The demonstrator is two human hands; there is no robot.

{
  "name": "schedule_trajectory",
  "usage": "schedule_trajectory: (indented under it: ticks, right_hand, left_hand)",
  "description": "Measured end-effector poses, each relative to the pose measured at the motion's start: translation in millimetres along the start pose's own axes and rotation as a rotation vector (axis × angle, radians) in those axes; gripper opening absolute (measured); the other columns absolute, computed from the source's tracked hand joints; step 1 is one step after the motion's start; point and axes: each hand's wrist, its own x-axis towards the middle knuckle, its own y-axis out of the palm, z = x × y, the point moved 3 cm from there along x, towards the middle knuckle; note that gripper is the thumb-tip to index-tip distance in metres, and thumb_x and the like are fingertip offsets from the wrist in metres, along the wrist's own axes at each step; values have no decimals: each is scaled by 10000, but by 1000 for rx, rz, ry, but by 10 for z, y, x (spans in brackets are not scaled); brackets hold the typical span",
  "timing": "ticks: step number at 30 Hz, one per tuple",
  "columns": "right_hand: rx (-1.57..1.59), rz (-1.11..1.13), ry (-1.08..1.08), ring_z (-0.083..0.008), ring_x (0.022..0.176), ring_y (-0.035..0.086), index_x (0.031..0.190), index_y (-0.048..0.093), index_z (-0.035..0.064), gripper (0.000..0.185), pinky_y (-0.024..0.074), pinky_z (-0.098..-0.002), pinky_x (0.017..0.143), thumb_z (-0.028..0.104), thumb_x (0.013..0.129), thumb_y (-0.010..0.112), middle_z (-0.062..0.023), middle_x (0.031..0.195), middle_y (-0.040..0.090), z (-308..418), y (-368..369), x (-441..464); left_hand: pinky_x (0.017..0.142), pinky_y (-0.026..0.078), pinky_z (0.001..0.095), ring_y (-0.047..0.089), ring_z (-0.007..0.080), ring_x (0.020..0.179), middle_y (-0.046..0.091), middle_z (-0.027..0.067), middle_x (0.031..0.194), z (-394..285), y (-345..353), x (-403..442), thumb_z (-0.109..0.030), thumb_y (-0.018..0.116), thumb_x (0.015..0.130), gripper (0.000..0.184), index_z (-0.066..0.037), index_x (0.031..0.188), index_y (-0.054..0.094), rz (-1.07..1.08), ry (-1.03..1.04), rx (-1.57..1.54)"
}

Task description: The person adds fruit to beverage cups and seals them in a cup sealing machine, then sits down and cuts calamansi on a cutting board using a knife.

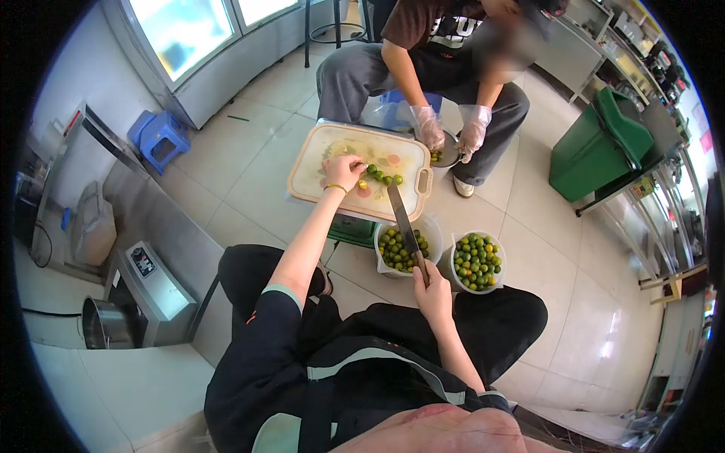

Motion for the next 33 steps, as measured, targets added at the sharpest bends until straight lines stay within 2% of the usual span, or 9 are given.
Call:
schedule_trajectory:
  ticks: [8, 11, 16, 20, 22, 23, 25, 29, 33]
  right_hand:
    - [73, -17, -4, -431, 708, 620, 1097, 609, 62, 281, 487, -469, 602, 267, 908, 573, -244, 735, 628, -63, 12, -24]
    - [77, -13, 4, -434, 724, 618, 1092, 613, 67, 278, 485, -473, 609, 271, 907, 574, -245, 748, 629, -72, 7, -16]
    - [68, 8, 62, -433, 763, 619, 1097, 616, 67, 288, 492, -459, 633, 277, 903, 584, -248, 785, 631, -188, -93, -39]
    - [137, 27, 40, -409, 825, 636, 1112, 626, 58, 318, 503, -391, 667, 272, 876, 617, -253, 819, 633, -265, -161, -26]
    - [124, 40, -12, -403, 823, 640, 1145, 628, 68, 347, 514, -393, 691, 261, 857, 634, -239, 840, 646, -310, -168, -20]
    - [72, 3, -66, -189, 622, 579, 1144, 637, 40, 327, 490, -322, 642, 206, 862, 644, -175, 770, 638, -353, -139, -34]
    - [40, 61, -48, -259, 704, 679, 1168, 643, 102, 362, 515, -363, 663, 264, 845, 658, -202, 818, 663, -149, -147, 9]
    - [-38, 190, -182, -399, 774, 627, 1142, 644, 228, 334, 514, -465, 671, 372, 841, 625, -199, 825, 657, 175, 203, 325]
    - [-147, 176, -249, -378, 755, 646, 1105, 654, 187, 326, 516, -464, 662, 368, 834, 630, -177, 792, 666, 229, 392, 699]
  left_hand:
    - [740, 445, 328, 668, 175, 814, 709, 59, 942, 240, -65, -50, -226, 740, 775, 333, -169, 1099, 687, 111, 174, -198]
    - [674, 423, 342, 650, 194, 833, 695, 57, 902, 448, 18, 7, -197, 723, 775, 372, -173, 1140, 658, -72, 329, -23]
    - [639, 410, 359, 608, 234, 741, 616, 33, 748, -356, -403, -967, -91, 645, 743, 123, -107, 859, 609, -640, 321, -89]
    - [583, 408, 419, 564, 288, 662, 564, 63, 693, -627, 501, -1767, -117, 637, 677, 90, -102, 719, 559, 163, 757, -103]
    - [683, 459, 410, 580, 323, 795, 604, 104, 820, -553, 1051, -1895, -166, 622, 705, 116, -94, 795, 612, 449, 545, 95]
    - [737, 478, 401, 589, 335, 859, 628, 123, 886, -512, 1322, -1879, -192, 614, 730, 159, -95, 853, 642, 598, 356, 174]
    - [831, 487, 417, 592, 363, 978, 644, 159, 1025, -526, 1720, -1829, -248, 589, 793, 268, -108, 1010, 661, 849, 103, 451]
    - [829, 488, 418, 595, 362, 976, 646, 160, 1022, -514, 2005, -1802, -249, 589, 795, 269, -108, 1013, 660, 903, 18, 548]
    - [826, 489, 420, 597, 361, 974, 647, 161, 1019, -528, 2101, -1784, -250, 589, 796, 270, -108, 1015, 660, 883, 23, 551]
